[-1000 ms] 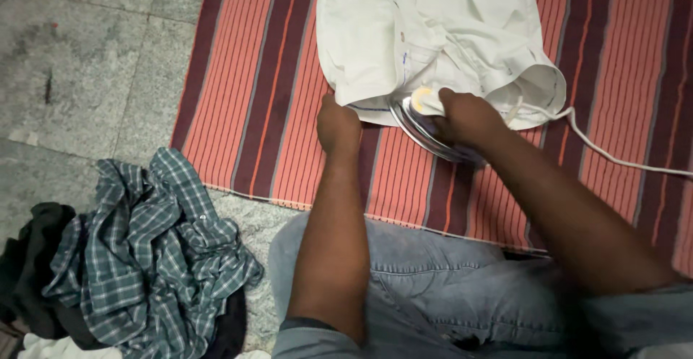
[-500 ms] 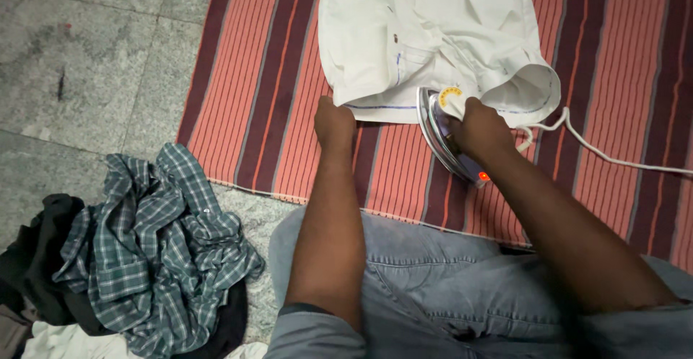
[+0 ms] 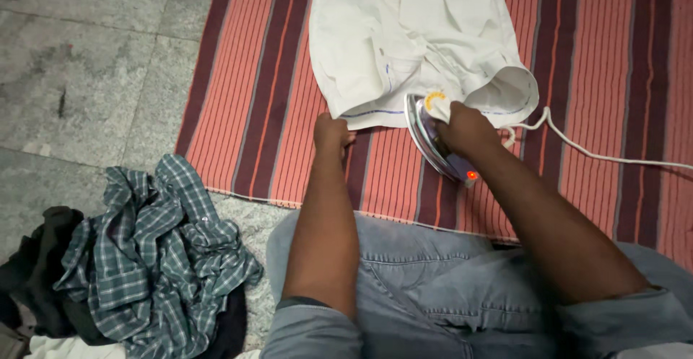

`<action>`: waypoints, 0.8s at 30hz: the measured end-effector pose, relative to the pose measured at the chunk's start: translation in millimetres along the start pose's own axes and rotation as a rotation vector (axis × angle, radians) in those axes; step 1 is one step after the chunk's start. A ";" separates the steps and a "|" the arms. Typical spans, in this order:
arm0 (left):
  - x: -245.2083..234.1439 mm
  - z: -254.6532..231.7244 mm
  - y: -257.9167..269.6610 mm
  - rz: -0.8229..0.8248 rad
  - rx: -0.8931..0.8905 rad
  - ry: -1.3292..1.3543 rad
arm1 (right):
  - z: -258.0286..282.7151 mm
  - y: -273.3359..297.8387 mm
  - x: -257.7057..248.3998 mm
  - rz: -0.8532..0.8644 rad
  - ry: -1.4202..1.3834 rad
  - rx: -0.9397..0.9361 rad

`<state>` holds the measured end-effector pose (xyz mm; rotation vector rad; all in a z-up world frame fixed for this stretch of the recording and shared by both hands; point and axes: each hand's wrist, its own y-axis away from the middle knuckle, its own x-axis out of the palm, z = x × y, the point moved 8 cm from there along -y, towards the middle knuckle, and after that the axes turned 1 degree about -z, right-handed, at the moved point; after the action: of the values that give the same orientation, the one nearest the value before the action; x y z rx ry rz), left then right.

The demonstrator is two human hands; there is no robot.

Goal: The person irons a floral-patterned cloth and a white shirt on a striped mat on the floor. They use a purple electric iron to smooth the fabric, adjusting the items and the iron's position as needed.

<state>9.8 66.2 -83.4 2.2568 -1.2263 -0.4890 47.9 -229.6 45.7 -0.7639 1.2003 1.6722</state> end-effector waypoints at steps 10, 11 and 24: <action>-10.5 -28.5 19.9 -0.282 0.300 -0.575 | -8.0 -18.2 22.5 -0.061 -0.107 0.024; -9.0 -28.5 24.5 -0.198 0.178 -0.558 | -6.6 -25.9 20.7 -0.021 -0.115 -0.035; -10.9 -39.8 30.9 -0.256 0.182 -0.766 | -192.1 -62.3 -65.8 -0.284 0.108 0.164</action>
<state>5.0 72.2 -32.4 2.4766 -1.3540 -1.4950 126.5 -424.5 14.7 -0.8855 1.2234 1.2991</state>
